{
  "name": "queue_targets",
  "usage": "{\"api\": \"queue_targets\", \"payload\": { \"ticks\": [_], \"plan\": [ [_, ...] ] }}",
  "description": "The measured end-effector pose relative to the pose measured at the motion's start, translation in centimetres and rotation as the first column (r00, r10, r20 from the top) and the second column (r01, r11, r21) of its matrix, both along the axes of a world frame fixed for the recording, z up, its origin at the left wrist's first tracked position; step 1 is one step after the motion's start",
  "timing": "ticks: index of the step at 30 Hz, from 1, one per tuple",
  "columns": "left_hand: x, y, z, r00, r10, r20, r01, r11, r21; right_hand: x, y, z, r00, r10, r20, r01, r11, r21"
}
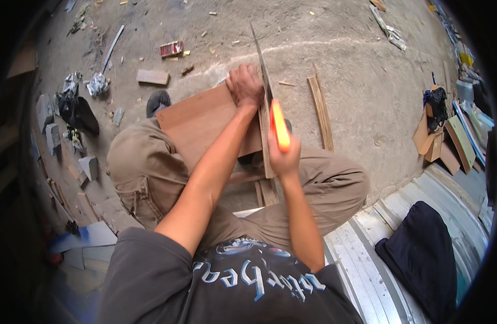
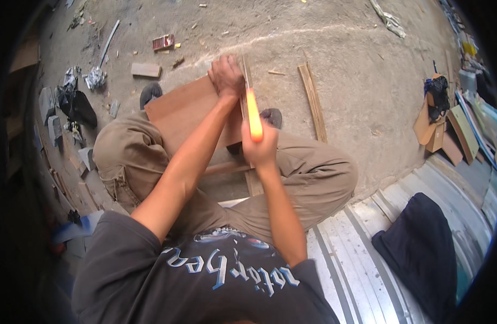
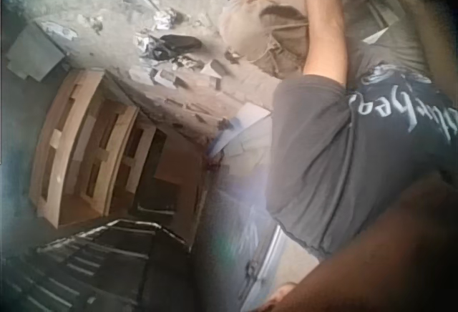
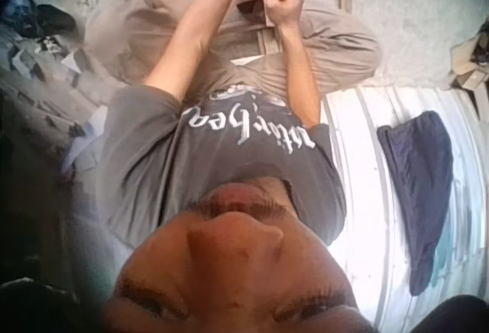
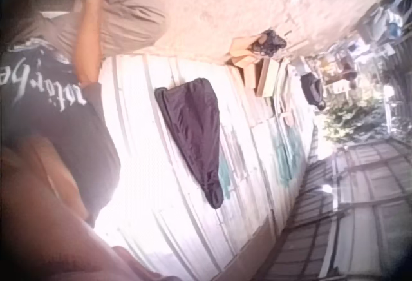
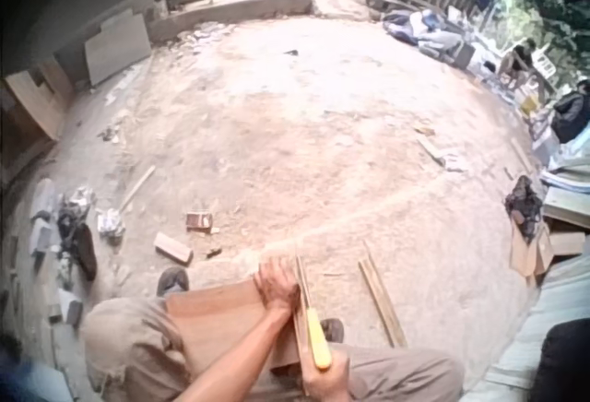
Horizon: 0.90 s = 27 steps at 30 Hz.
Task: The person sits on the floor and uses a hand saw to cut a thin wooden strip. They hold the wood steady with one hand and saw with the other, then place the cut piece into a wooden frame.
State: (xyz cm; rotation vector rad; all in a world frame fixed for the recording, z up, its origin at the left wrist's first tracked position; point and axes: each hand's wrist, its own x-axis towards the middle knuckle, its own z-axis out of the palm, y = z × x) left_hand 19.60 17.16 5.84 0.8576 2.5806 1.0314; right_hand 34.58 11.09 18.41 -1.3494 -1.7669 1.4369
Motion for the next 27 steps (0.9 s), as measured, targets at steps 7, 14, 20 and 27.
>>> {"api": "queue_targets", "payload": {
  "ticks": [7, 14, 20, 27],
  "plan": [
    [-0.2, 0.2, 0.1, 1.0, 0.021, -0.008, -0.02, 0.998, 0.063, 2.7, -4.4, 1.4, 0.999, -0.02, -0.047, 0.023, 0.998, 0.065],
    [-0.1, 0.5, 0.0, 1.0, 0.01, -0.016, -0.01, 1.0, 0.006, 2.5, -4.1, 0.7, 1.0, 0.018, 0.018, -0.019, 0.996, 0.087],
    [0.0, 0.5, -0.3, 1.0, 0.025, -0.005, -0.024, 0.998, 0.051, 3.8, -5.0, 2.9, 0.999, -0.036, -0.023, 0.037, 0.999, 0.033],
    [-0.3, 0.7, -0.3, 1.0, 0.014, -0.007, -0.014, 0.999, 0.037, 2.6, -5.0, 1.6, 0.999, -0.014, -0.041, 0.017, 0.997, 0.08]
  ]
}}
